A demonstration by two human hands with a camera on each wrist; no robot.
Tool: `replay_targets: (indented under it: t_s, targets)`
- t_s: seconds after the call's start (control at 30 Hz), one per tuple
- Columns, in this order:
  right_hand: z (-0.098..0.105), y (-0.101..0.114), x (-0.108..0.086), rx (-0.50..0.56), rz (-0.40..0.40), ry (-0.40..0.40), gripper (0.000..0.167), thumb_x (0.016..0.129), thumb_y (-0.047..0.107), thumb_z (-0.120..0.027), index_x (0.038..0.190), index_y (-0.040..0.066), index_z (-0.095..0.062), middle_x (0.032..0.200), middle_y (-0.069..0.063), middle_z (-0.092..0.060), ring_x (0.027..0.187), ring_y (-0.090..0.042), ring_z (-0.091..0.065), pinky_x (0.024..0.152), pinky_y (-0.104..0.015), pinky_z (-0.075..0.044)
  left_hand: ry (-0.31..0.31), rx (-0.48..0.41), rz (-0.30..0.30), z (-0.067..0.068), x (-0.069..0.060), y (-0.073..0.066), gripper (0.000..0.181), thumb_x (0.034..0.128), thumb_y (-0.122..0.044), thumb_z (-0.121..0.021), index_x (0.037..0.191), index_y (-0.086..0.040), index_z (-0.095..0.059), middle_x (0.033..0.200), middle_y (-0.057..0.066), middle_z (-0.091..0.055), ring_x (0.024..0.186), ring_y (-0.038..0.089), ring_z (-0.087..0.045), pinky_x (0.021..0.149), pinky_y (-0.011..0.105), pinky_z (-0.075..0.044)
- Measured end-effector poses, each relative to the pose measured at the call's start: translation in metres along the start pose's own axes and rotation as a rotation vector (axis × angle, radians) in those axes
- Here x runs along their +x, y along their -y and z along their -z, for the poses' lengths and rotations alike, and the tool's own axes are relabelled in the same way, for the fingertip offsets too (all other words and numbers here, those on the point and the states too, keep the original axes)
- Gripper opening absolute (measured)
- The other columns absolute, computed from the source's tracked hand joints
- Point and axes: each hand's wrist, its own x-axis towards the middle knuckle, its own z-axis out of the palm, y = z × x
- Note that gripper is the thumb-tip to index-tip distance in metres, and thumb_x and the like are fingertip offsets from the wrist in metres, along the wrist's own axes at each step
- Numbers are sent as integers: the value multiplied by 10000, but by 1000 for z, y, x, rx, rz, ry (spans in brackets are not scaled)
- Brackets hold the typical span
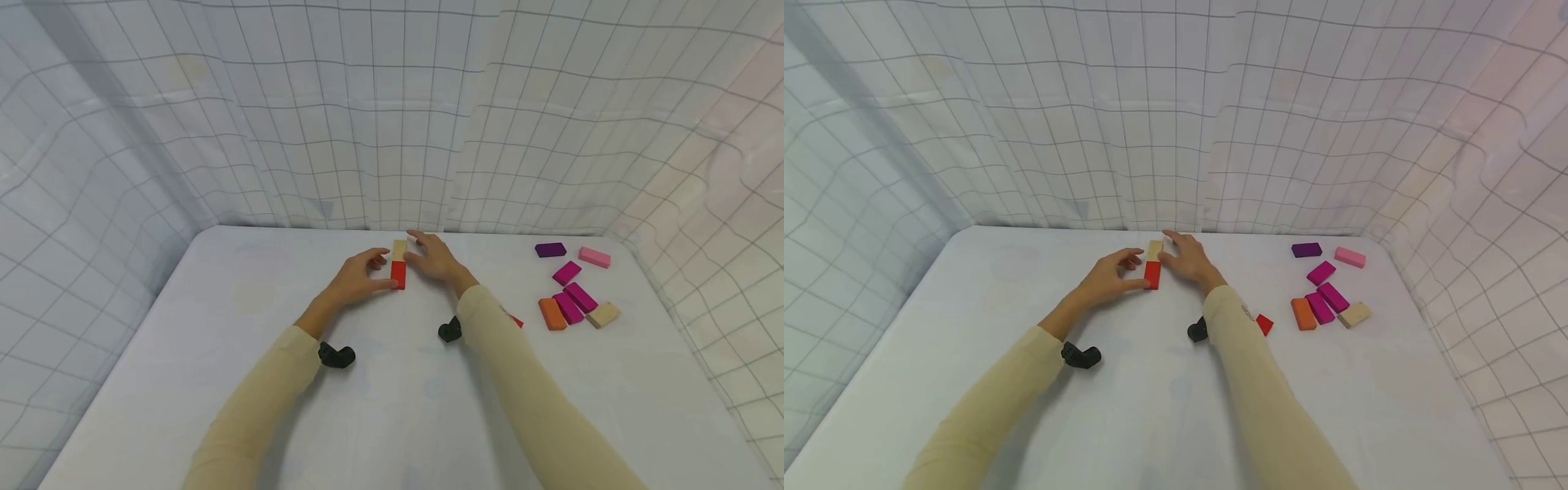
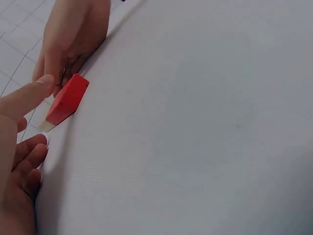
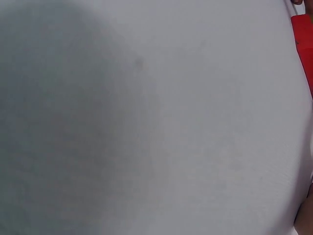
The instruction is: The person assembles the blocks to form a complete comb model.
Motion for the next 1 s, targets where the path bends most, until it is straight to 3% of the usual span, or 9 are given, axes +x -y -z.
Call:
replay_targets:
  t_s: [0.17, 0.4, 0.57, 0.7, 1.0]
  targets:
    - [1, -1, -2, 99, -54, -18, 619, 1064, 335, -569, 1622, 190, -346, 1491, -148, -502, 1425, -318, -395, 1193, -512, -269, -25, -35, -7, 1, 10, 3, 579, 972, -269, -735, 1474, -47, -553, 1310, 152, -629, 1203, 299, -572, 1064, 471, -442]
    - [20, -5, -18, 272, -98, 27, 625, 1068, 339, -590, 1625, 222, -332, 1466, -135, -522, 1367, -310, -463, 1135, -512, -375, 34, 142, -60, -5, 17, 5, 508, 987, -323, -695, 1426, -76, -636, 1428, 154, -567, 1336, 351, -492, 1126, 520, -371]
    - [44, -9, -35, 266, -65, -11, 609, 1056, 280, -610, 1608, 174, -376, 1390, -141, -574, 1306, -321, -506, 1052, -514, -449, 25, 177, -62, -6, 18, 2, 500, 988, -354, -683, 1412, -90, -654, 1431, 147, -569, 1346, 351, -487, 1139, 510, -357]
    - [63, -13, -50, 226, -32, -21, 584, 1045, 254, -620, 1581, 125, -425, 1378, -141, -590, 1339, -329, -491, 1073, -530, -436, 22, 195, -39, -6, 17, 1, 505, 992, -366, -673, 1428, -112, -645, 1452, 138, -558, 1370, 344, -468, 1146, 510, -350]
    - [108, -31, -89, 187, -2, 5, 608, 1058, 266, -617, 1603, 146, -377, 1420, -176, -549, 1372, -377, -461, 1087, -573, -426, 7, 164, -47, -8, 16, 1, 504, 988, -360, -676, 1424, -108, -647, 1472, 127, -547, 1390, 344, -448, 1146, 523, -344]
